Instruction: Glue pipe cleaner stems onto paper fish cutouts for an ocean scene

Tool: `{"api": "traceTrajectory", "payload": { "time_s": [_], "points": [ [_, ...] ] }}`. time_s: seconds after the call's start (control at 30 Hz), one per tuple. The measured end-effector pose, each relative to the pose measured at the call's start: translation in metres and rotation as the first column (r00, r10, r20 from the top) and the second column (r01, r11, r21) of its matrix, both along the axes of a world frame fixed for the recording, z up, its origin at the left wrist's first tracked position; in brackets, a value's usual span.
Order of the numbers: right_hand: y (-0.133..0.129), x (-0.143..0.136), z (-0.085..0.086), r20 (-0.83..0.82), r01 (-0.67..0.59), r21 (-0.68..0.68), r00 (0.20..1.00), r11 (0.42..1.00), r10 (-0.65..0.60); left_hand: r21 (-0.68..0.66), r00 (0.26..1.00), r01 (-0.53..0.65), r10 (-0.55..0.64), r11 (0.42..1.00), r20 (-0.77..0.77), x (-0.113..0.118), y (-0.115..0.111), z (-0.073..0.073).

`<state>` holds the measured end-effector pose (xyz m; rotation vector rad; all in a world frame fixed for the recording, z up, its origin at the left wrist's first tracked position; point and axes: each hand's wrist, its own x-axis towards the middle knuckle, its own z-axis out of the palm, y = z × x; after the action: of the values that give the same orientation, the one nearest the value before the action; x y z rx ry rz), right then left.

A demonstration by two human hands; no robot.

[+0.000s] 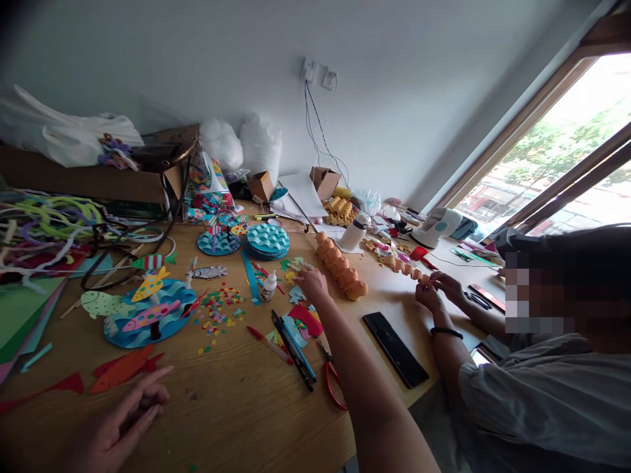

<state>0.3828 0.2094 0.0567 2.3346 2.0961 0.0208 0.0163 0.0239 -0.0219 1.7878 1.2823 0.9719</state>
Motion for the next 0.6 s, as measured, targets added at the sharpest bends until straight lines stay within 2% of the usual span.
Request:
{"api": "traceTrajectory", "payload": {
  "time_s": [0.23, 0.47, 0.6],
  "points": [
    [0.009, -0.001, -0.007, 0.019, -0.012, -0.065, 1.000, 0.998, 0.013, -0.014, 0.999, -0.007, 0.007, 1.000, 0.044, 0.002, 0.001, 0.002],
    [0.012, 0.003, -0.013, 0.006, -0.002, -0.032, 1.000, 0.999, 0.003, -0.056, 0.998, -0.018, 0.021, 0.998, 0.057, 0.002, 0.001, 0.004],
    [0.010, 0.007, -0.013, -0.012, 0.007, -0.020, 1.000, 1.000, -0.008, 0.001, 0.996, -0.043, 0.043, 0.999, 0.073, 0.005, 0.001, 0.008]
  ]
}}
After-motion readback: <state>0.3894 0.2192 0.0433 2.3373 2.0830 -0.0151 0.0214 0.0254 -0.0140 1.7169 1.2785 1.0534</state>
